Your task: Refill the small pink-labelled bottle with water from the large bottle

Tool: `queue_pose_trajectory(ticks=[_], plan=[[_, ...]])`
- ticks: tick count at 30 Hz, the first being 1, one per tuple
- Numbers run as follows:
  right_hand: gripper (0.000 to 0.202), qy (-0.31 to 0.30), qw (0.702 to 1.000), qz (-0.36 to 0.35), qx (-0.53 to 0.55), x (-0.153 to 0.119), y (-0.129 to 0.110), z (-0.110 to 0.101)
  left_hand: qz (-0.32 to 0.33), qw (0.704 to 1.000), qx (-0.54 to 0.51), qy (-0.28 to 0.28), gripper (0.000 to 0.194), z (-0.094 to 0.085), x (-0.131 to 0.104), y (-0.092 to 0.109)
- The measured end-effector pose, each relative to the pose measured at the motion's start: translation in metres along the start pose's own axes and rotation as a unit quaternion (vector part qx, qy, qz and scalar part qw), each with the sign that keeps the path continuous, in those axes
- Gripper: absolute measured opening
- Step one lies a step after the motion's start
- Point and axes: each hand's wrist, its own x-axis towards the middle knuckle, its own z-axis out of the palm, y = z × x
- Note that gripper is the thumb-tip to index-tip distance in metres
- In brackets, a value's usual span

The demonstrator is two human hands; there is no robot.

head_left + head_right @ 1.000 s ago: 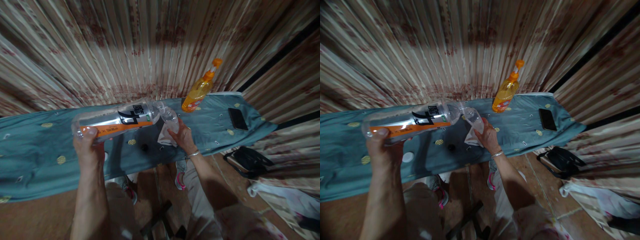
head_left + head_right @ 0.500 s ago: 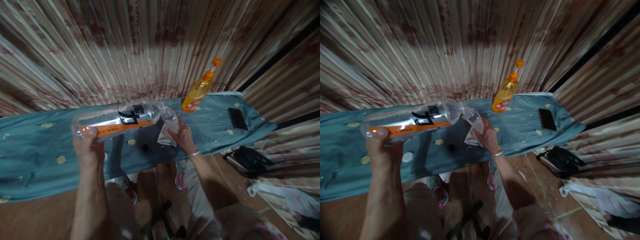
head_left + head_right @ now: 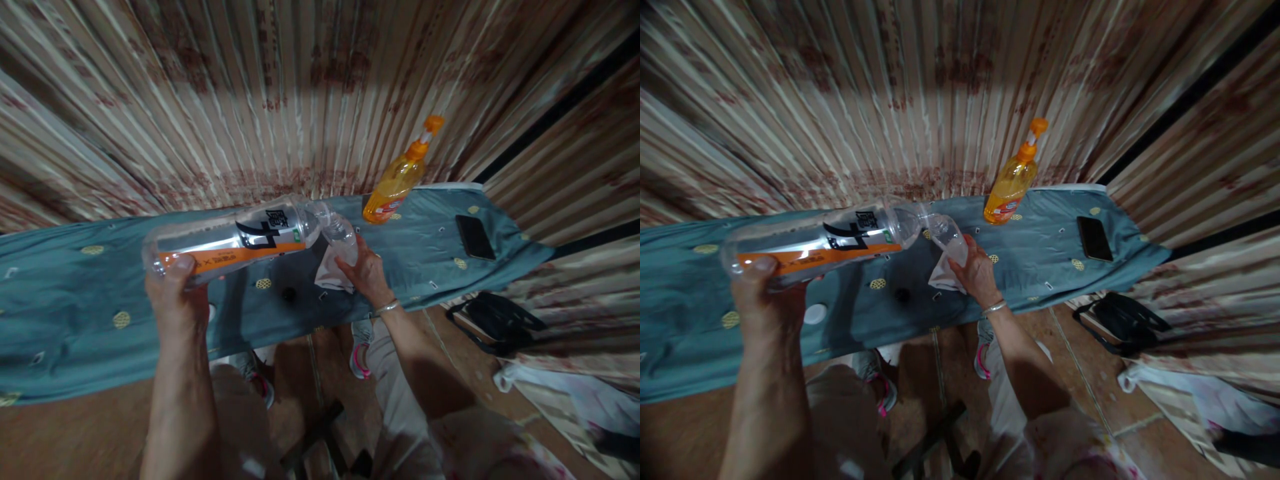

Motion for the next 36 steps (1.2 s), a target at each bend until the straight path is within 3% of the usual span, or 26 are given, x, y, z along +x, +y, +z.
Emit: queue_pose_trajectory(ticks=[36], plan=[[0.068,-0.011,1.000,0.011,-0.003,-0.0001,-0.0022,-0.0023,0.002,1.000,-0.010,0.006,0.049,-0.0030,0.0019,-0.0033]])
